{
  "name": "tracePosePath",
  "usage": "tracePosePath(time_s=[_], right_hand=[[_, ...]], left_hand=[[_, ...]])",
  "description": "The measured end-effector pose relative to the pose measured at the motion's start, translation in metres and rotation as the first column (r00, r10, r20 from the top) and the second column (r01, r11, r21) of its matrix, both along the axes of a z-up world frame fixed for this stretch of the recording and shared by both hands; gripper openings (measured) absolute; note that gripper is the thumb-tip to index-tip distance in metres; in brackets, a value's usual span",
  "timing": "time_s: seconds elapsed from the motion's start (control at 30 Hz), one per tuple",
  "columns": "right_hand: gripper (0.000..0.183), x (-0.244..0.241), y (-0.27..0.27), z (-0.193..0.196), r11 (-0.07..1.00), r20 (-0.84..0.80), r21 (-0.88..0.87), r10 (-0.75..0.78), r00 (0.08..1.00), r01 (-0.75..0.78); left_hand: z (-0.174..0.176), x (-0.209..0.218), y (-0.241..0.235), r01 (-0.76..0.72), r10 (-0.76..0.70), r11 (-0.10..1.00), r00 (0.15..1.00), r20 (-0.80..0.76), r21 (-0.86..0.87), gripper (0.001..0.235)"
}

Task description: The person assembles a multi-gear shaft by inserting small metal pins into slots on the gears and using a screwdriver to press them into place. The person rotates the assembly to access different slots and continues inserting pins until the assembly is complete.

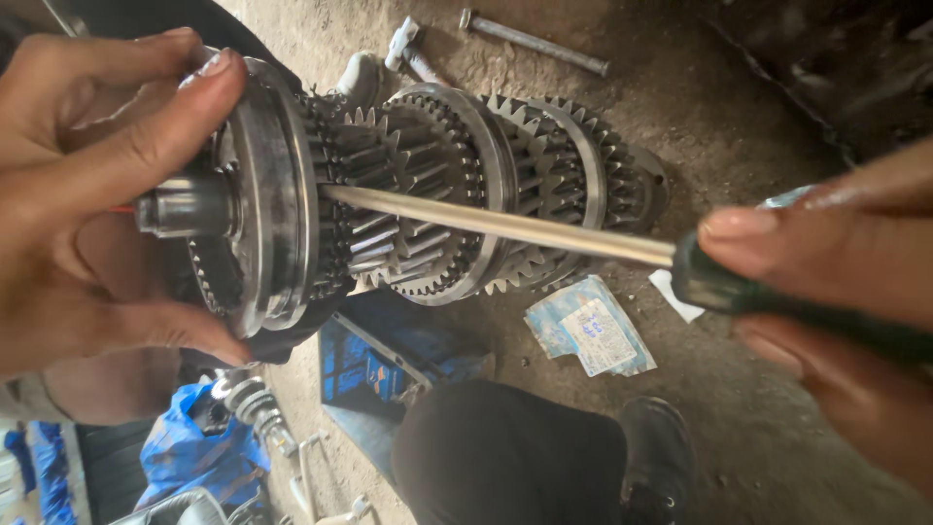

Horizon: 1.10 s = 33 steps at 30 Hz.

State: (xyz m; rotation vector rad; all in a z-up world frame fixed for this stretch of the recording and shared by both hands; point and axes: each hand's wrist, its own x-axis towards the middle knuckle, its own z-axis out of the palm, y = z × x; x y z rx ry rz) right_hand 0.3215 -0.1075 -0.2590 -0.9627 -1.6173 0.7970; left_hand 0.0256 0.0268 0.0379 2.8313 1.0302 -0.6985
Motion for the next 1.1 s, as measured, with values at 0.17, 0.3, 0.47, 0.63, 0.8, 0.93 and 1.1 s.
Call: tracePosePath(time_s=[0.17, 0.3, 0.47, 0.63, 0.8, 0.93, 1.1], right_hand=[[0.042, 0.008, 0.010, 0.017, 0.993, 0.044, 0.117, 0.022, 0.999, -0.026], [0.041, 0.015, 0.024, 0.034, 0.970, 0.075, 0.231, 0.054, 0.996, -0.070], [0.041, 0.019, 0.029, 0.044, 0.944, 0.092, 0.315, 0.078, 0.993, -0.103], [0.040, 0.022, 0.029, 0.047, 0.941, 0.089, 0.322, 0.083, 0.993, -0.107], [0.040, 0.017, 0.030, 0.051, 0.962, 0.051, 0.258, 0.078, 0.996, -0.089], [0.031, 0.014, 0.020, 0.047, 0.994, -0.041, 0.078, 0.073, 0.997, -0.070], [0.027, 0.012, 0.017, 0.033, 0.996, 0.025, 0.051, 0.066, 0.998, -0.067]], left_hand=[[-0.001, -0.003, 0.001, -0.008, 0.008, 1.000, 1.000, 0.007, 0.012, 0.148], [-0.003, -0.006, 0.009, 0.008, -0.008, 1.000, 1.000, -0.013, -0.022, 0.155], [-0.007, -0.008, 0.023, 0.054, -0.062, 0.992, 0.996, -0.070, -0.112, 0.167], [-0.007, -0.013, 0.024, 0.022, -0.035, 0.994, 0.991, -0.131, -0.103, 0.170], [-0.008, -0.013, 0.020, -0.106, 0.098, 0.980, 0.994, -0.056, -0.171, 0.167], [-0.007, -0.009, 0.022, -0.152, 0.142, 0.970, 0.988, -0.065, -0.191, 0.164], [-0.005, -0.007, 0.024, -0.238, 0.220, 0.945, 0.970, -0.104, -0.224, 0.161]])
